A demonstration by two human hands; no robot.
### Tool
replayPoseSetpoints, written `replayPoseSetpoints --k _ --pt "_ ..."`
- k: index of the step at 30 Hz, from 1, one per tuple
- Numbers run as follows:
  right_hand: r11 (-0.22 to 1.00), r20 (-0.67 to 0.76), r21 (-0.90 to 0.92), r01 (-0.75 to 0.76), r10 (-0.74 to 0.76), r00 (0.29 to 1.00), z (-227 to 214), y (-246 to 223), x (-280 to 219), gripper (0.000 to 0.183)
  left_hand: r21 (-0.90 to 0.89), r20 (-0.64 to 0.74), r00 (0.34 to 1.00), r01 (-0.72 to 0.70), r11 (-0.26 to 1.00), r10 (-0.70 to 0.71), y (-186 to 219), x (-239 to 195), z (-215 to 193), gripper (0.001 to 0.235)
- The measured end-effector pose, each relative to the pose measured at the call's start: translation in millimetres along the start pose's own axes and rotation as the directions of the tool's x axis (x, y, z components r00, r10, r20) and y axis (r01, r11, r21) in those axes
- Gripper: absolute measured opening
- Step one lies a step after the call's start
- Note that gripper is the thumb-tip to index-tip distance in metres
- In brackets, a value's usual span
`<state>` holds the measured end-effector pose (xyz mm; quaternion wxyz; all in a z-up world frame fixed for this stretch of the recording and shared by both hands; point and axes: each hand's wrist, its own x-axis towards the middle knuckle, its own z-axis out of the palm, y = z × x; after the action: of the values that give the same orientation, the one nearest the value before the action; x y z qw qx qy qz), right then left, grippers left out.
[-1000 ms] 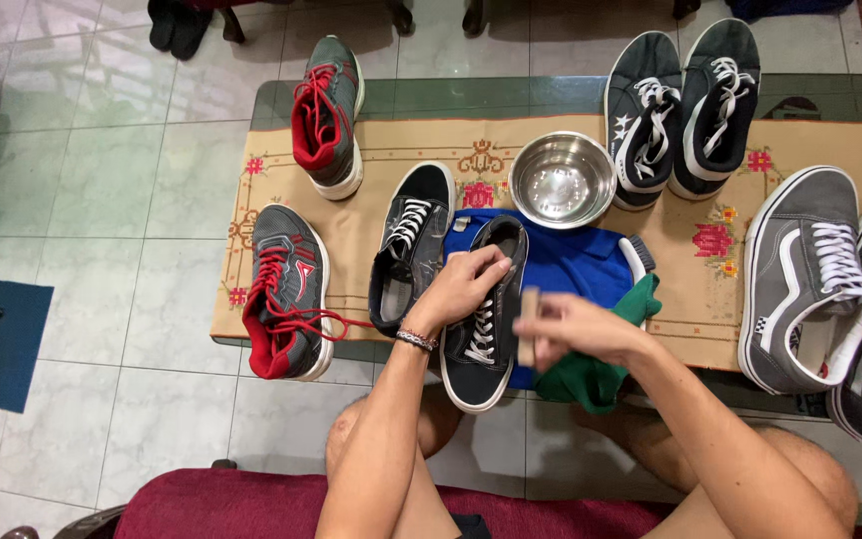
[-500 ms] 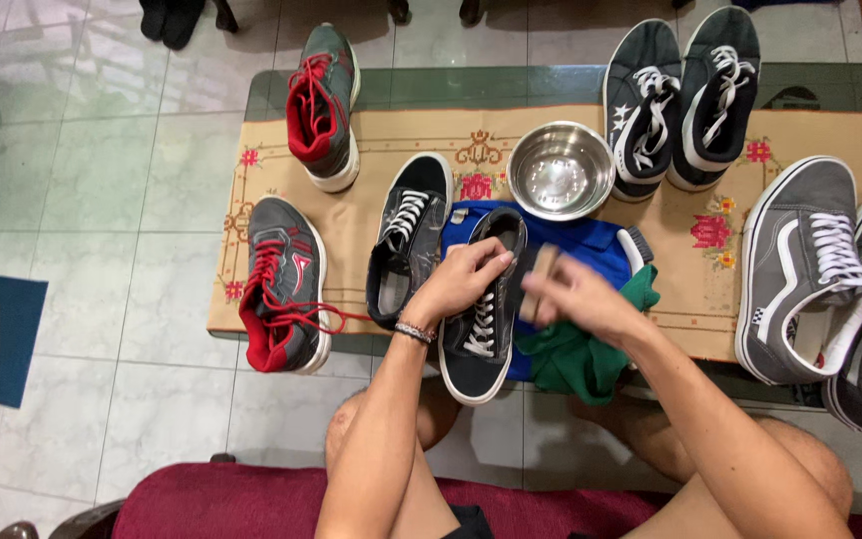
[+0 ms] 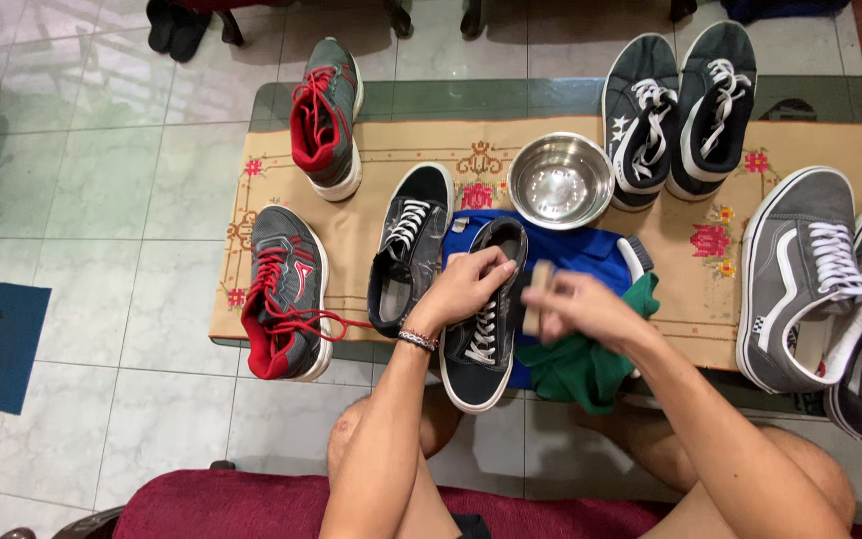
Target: The person scrubs the sole of a black sneaker with a small rectangular block, then flips the shoe to scrub the upper fabric. The person continues to scrub the shoe's sole and upper parts repeatedly.
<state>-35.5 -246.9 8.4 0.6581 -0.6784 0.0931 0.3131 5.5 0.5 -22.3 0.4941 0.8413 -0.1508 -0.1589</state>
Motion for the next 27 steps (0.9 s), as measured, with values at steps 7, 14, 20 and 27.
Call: replayPoseSetpoints --k 7,14,20,27 --pt "0.986 0.130 -0.073 -0.147 0.156 0.979 3 4 -8 0.043 0.015 0.020 1.000 0.018 1.000 -0.018 4 0 -1 0.021" --pt "0.993 0.015 -0.094 -0.073 0.075 0.997 10 -7 -13 0.043 0.034 0.014 1.000 0.020 0.999 -0.021 13 -4 -3 0.022" --pt "0.974 -0.079 -0.224 0.006 -0.025 0.997 8 -9 -8 0.045 0.049 0.011 1.000 0.023 0.999 -0.024 16 -6 -1 0.022" --pt "0.885 -0.120 -0.465 -0.016 -0.045 0.992 17 -16 -26 0.055 0.060 0.019 1.000 0.005 0.998 -0.006 16 -4 -3 0.022"
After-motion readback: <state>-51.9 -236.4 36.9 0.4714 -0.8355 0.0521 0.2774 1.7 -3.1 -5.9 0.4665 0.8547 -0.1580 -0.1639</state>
